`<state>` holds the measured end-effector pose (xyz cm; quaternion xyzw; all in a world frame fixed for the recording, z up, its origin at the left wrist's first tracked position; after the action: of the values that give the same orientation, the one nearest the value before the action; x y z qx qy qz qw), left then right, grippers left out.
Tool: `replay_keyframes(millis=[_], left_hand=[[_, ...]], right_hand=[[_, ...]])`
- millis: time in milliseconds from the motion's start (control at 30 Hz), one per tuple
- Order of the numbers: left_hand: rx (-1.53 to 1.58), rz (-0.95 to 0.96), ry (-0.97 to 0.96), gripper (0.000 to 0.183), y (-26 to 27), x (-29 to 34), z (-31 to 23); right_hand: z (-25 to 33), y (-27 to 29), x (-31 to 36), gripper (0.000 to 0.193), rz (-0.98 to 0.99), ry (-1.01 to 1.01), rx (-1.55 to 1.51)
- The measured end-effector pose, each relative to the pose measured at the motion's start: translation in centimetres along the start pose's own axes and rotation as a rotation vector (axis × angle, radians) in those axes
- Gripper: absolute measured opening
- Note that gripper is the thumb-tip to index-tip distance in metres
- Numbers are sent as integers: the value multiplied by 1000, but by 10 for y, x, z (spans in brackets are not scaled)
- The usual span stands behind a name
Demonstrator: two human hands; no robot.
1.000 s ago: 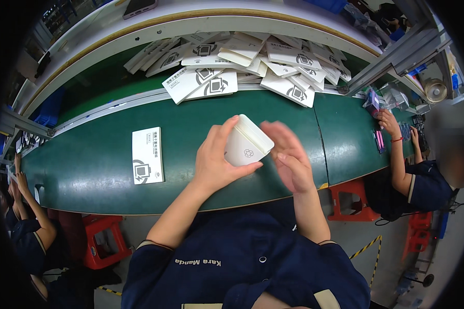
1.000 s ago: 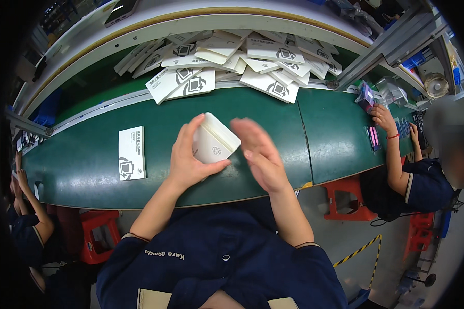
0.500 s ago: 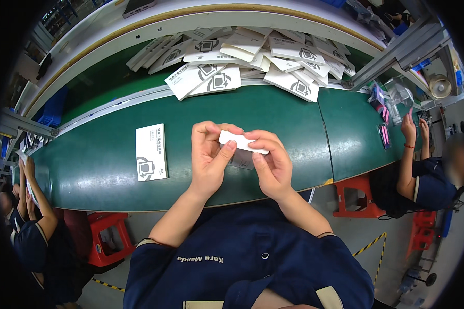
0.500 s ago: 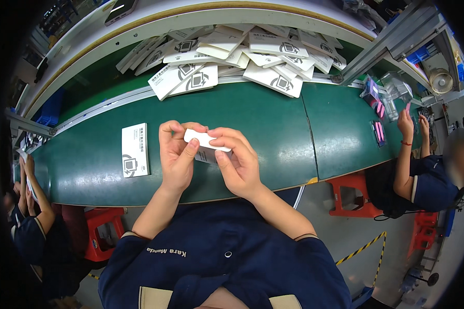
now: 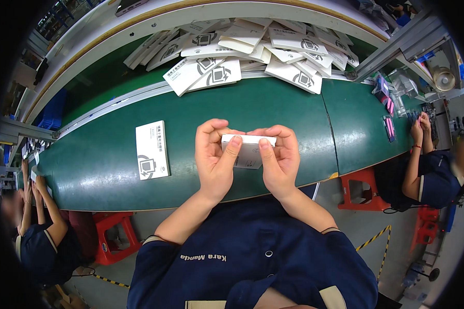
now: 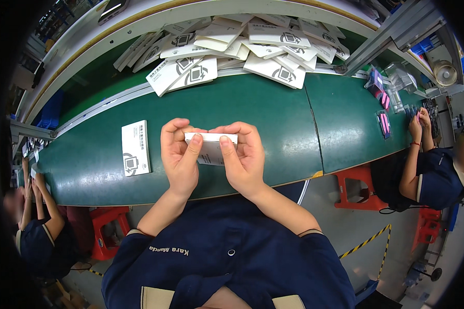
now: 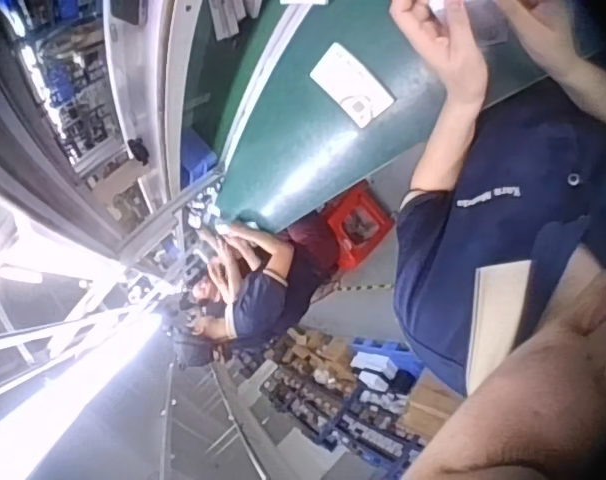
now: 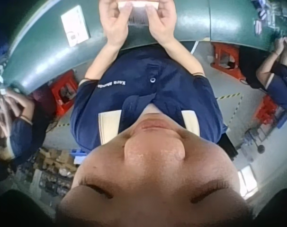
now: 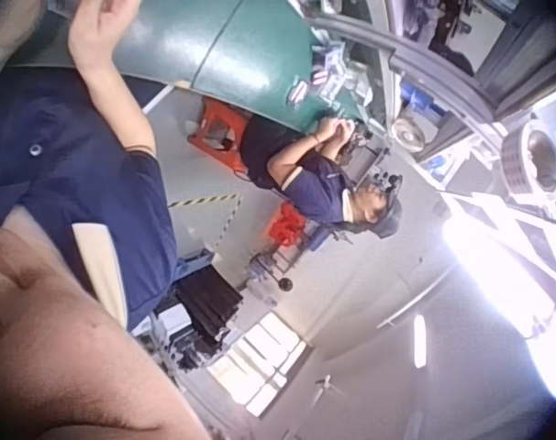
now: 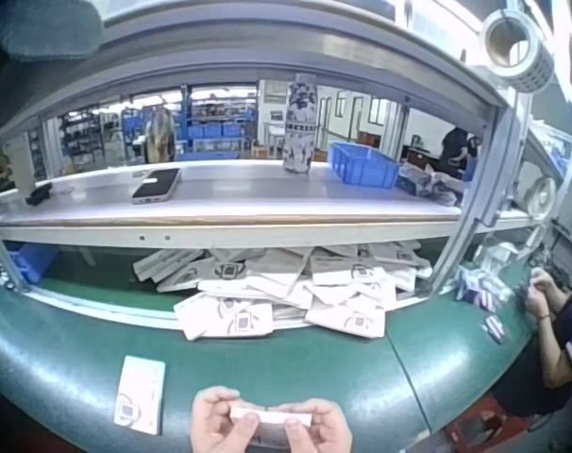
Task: Putting small purple components into white paper packets on an assembly line.
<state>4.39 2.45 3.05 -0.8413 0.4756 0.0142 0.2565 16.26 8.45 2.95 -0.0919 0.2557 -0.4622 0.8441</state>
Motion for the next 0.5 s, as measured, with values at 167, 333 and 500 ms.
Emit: replay_keyframes(millis=[167,333,500], left_hand=[[-28,12,-115,17,2,5,1],[-118,13,-200,19,16,12,-1],[-473,79,-328,40,27,14,-14]], right_hand=[[0,3,0,14,48,11,-93],[1,7,3,20,135,193,190],[-5,10,21,29,319,524,676]])
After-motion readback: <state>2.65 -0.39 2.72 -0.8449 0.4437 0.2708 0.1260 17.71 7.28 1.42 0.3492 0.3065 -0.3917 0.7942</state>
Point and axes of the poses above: each hand's wrist, its own x-axis away from the middle knuckle, its own y-axis out of the back of the hand, z = x × y, the point moved 5 cm from there along -x, towards the middle knuckle, and after that the axes turned 1 degree about -z, right-handed, at the moved point
